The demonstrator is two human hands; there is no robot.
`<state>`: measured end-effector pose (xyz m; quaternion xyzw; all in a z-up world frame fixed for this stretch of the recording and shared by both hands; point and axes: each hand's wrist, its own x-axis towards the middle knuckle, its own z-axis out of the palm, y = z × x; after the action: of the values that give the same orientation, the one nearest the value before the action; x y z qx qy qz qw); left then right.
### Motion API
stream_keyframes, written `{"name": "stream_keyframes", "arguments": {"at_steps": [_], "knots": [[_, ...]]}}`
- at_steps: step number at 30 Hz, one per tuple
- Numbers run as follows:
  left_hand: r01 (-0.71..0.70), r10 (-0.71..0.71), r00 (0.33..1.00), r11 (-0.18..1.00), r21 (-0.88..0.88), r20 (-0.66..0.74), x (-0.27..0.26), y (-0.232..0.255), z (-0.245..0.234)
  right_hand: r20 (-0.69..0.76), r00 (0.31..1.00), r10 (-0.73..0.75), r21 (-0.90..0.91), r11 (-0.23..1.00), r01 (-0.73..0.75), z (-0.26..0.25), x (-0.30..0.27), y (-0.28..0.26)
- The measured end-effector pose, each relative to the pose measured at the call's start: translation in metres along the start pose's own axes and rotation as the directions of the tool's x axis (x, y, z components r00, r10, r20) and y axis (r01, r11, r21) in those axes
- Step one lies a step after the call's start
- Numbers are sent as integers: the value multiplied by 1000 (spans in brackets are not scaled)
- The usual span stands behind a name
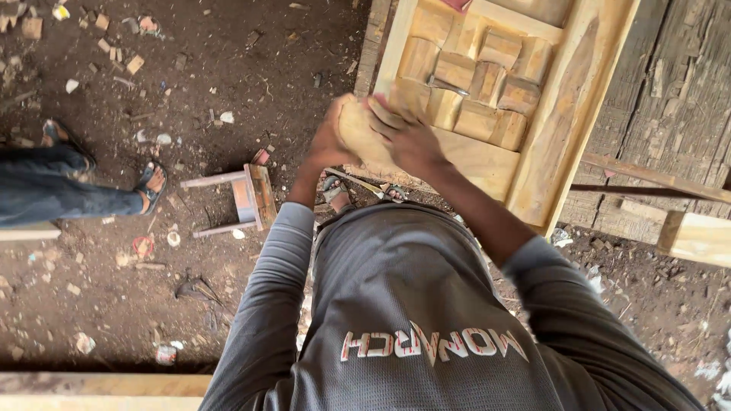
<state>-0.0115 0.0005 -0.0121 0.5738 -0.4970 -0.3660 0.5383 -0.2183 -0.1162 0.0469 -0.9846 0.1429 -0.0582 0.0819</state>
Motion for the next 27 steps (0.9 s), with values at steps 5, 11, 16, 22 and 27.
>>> {"name": "stream_keyframes", "arguments": {"at_steps": [5,11,16,22,27], "knots": [[-5,17,1000,878,-479,20,-9,2,1,-54,998,26,73,997,-22,26,15,-2],[75,-77,996,996,-56,-34,-5,6,3,-67,990,123,4,992,-123,-19,-105,37],[132,-135,990,988,-75,-40,-9,19,1,-105,939,328,29,945,-327,-35,-145,35],[208,-208,978,978,5,-30,-5,20,4,-208,941,266,13,963,-269,3,-86,5],[102,-104,992,994,-30,-76,-10,14,4,-247,938,243,58,970,-236,15,-67,5]]}}
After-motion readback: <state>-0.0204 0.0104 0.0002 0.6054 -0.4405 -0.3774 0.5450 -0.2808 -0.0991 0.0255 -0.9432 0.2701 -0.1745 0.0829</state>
